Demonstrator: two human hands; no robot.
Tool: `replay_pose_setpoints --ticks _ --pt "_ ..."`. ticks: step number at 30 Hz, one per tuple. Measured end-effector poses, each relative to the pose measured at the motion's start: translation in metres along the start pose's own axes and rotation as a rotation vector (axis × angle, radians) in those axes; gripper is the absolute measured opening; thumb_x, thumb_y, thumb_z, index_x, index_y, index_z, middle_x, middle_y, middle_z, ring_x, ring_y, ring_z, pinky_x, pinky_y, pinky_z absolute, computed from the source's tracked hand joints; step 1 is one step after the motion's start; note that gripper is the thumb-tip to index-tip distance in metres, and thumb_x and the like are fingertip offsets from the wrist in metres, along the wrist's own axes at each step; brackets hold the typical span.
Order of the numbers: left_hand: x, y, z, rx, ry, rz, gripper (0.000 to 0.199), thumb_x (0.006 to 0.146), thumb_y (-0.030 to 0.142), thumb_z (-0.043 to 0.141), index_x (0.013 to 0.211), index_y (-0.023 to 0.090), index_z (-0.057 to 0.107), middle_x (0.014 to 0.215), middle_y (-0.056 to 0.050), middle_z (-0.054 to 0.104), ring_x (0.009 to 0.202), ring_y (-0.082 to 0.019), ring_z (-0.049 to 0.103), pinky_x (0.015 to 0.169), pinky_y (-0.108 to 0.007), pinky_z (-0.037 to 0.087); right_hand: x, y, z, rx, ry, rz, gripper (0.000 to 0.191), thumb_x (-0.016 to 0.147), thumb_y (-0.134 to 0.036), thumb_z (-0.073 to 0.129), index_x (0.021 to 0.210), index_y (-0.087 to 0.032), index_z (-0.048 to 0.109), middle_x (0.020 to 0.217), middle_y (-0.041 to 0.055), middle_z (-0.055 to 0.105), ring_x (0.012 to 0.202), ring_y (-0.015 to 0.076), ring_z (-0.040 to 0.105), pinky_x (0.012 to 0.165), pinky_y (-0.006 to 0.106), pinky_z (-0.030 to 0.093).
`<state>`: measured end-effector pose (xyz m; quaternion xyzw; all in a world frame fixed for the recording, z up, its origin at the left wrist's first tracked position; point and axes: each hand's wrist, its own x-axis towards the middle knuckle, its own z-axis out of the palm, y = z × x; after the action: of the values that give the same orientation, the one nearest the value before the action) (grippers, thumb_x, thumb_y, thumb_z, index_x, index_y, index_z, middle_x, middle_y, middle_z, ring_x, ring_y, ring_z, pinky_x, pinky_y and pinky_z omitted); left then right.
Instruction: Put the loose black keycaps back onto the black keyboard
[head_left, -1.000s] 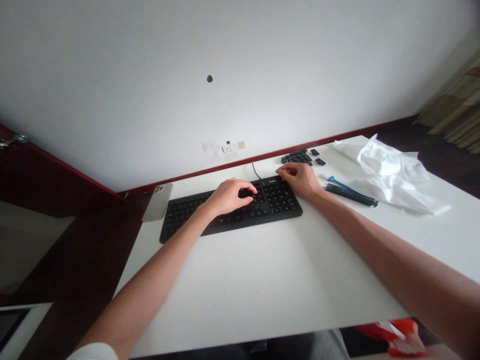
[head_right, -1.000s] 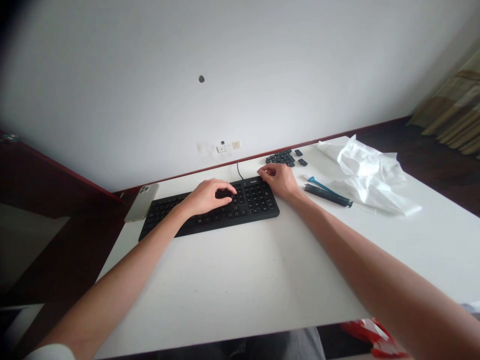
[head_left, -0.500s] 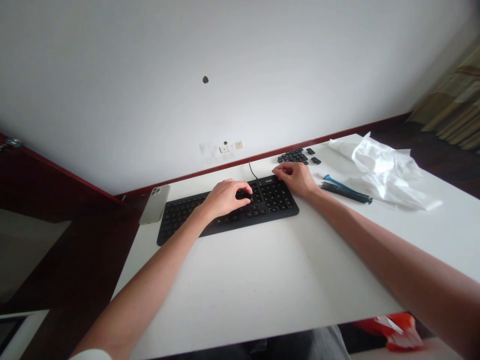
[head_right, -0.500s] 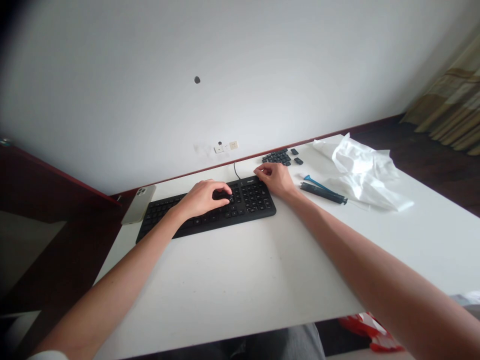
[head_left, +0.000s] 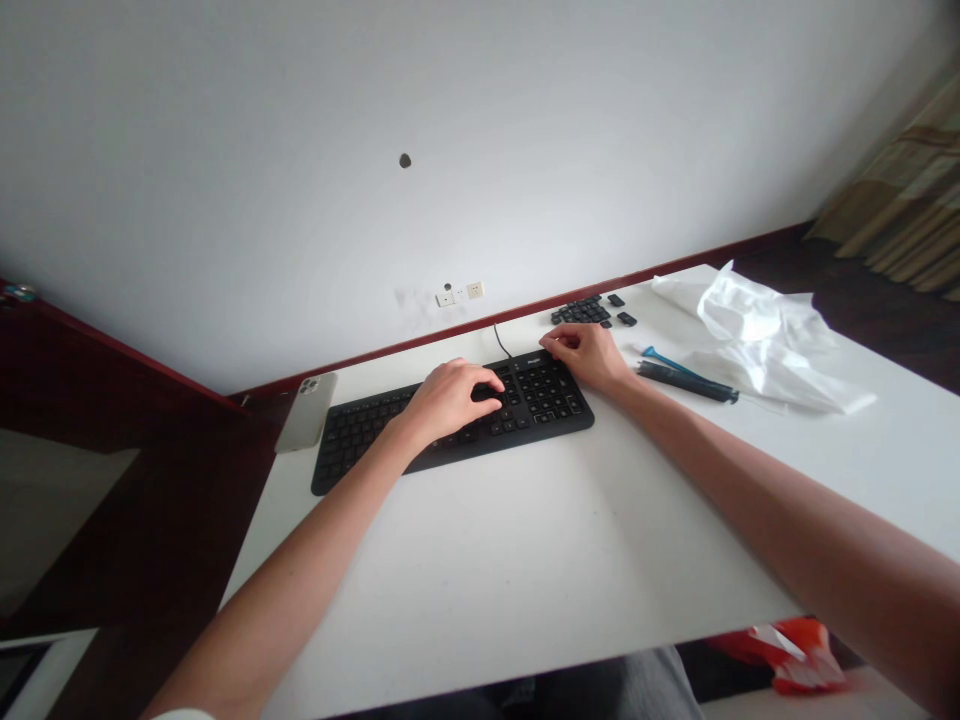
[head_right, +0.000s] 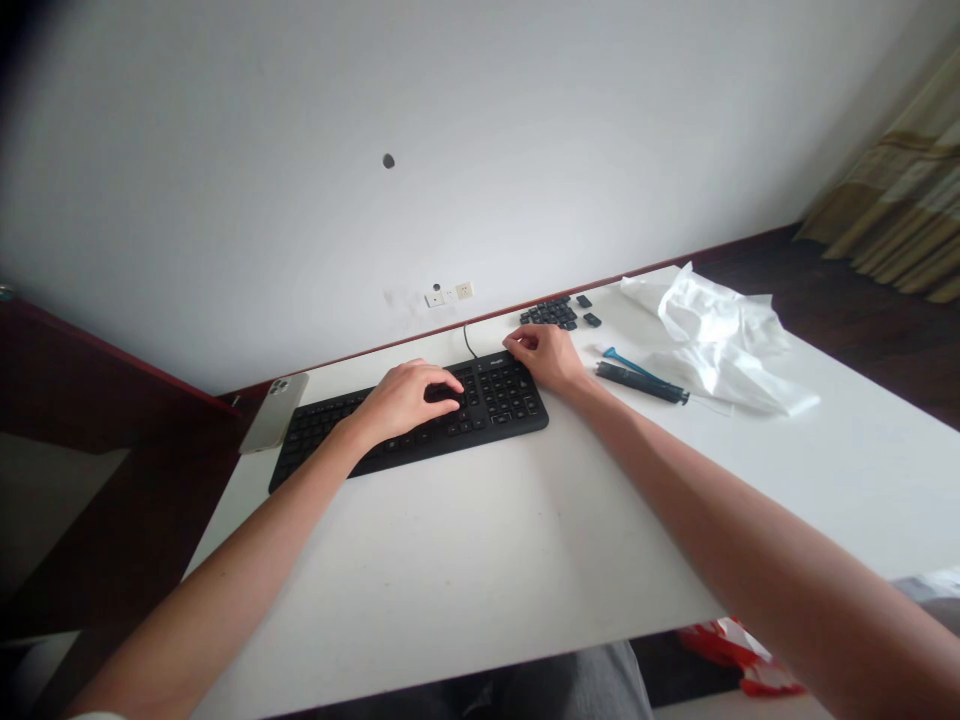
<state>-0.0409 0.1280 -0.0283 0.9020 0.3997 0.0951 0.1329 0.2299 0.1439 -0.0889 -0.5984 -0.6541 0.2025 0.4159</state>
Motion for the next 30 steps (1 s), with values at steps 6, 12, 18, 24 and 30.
replay_pose_setpoints --ticks 6,12,18,24,30 --pt "0.0 0.005 0.0 0.056 0.025 0.078 0.014 0.088 0.032 0.075 0.101 0.027 0.076 0.101 -0.002 0.076 0.1 -0.023 0.063 0.09 -0.037 0.048 -0.001 -0.001 -0.001 0.004 -0.009 -0.001 0.029 0.085 -0.044 0.063 0.086 -0.019 0.078 0.076 0.004 0.073 0.069 0.0189 0.06 0.064 0.032 0.041" --pt "0.0 0.009 -0.001 0.125 0.031 0.126 0.012 0.091 0.032 0.073 0.101 0.026 0.077 0.116 -0.001 0.075 0.107 -0.024 0.06 0.095 -0.039 0.046 -0.001 -0.003 -0.001 0.005 -0.009 0.007 0.029 0.086 -0.045 0.063 0.086 -0.019 0.078 0.076 0.0043 0.073 0.068 0.0186 0.06 0.064 0.032 0.041" --pt "-0.002 0.017 -0.001 0.254 0.006 0.17 0.015 0.096 0.032 0.065 0.101 0.025 0.078 0.118 -0.001 0.075 0.108 -0.024 0.058 0.094 -0.039 0.043 -0.001 -0.002 0.0 0.005 -0.007 0.003 0.027 0.086 -0.043 0.063 0.086 -0.02 0.078 0.073 0.0024 0.071 0.065 0.017 0.057 0.063 0.031 0.04" --pt "-0.009 0.029 0.0 0.346 -0.031 0.151 0.024 0.1 0.023 0.053 0.107 0.024 0.076 0.117 -0.004 0.076 0.107 -0.025 0.062 0.094 -0.041 0.042 -0.001 -0.001 0.0 -0.001 -0.009 -0.011 0.028 0.086 -0.044 0.062 0.085 -0.02 0.078 0.073 0.0034 0.071 0.068 0.0186 0.059 0.064 0.032 0.04" --pt "-0.02 0.04 -0.007 0.349 -0.116 0.156 0.036 0.093 0.039 0.064 0.124 0.021 0.069 0.132 -0.007 0.069 0.119 -0.028 0.059 0.101 -0.042 0.041 0.0 -0.001 -0.001 0.001 -0.02 -0.023 0.027 0.086 -0.043 0.062 0.085 -0.021 0.077 0.074 0.0033 0.072 0.069 0.0192 0.06 0.065 0.032 0.041"
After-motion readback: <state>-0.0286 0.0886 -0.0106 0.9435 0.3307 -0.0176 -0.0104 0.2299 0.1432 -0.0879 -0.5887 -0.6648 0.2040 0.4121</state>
